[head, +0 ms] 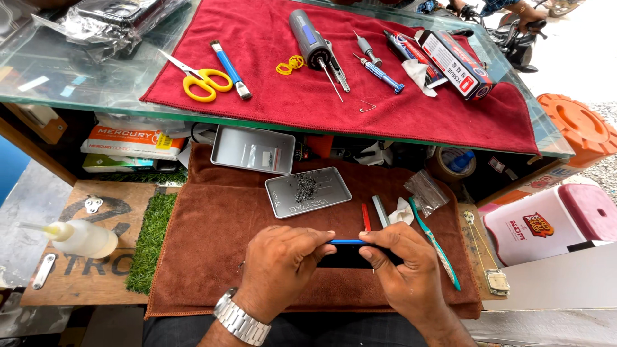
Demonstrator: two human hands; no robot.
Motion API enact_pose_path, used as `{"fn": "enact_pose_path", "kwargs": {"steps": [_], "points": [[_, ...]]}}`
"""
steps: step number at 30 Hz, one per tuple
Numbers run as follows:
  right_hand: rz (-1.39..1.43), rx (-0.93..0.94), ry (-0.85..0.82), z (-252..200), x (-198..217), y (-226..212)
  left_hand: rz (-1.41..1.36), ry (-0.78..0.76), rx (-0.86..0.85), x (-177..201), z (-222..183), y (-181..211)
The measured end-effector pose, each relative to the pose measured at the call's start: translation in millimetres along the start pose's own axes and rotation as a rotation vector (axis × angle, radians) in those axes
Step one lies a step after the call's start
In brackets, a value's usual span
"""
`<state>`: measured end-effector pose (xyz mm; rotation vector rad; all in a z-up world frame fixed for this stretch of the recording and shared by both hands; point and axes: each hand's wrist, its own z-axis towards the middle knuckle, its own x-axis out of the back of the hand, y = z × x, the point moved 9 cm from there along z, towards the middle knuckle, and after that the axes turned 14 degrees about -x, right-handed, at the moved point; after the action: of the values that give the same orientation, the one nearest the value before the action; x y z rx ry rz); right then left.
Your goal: The person disassembles a mobile phone using a precision screwdriver, removes the internal battery and components, cleans the phone body with a brush, and then reassembles the device and powers it on.
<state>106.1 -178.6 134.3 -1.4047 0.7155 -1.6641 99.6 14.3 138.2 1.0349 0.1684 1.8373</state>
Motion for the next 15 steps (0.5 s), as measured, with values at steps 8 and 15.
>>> {"fn": "enact_pose_path", "kwargs": {"steps": [8, 15], "points": [[0.142, -0.12, 0.074, 2, 3, 24, -0.177, 0.204, 0.184, 4, -10, -24], [0.182, -0.119, 0.209, -7, 14, 35, -0.539, 0.371, 0.52, -11, -33, -61]]}}
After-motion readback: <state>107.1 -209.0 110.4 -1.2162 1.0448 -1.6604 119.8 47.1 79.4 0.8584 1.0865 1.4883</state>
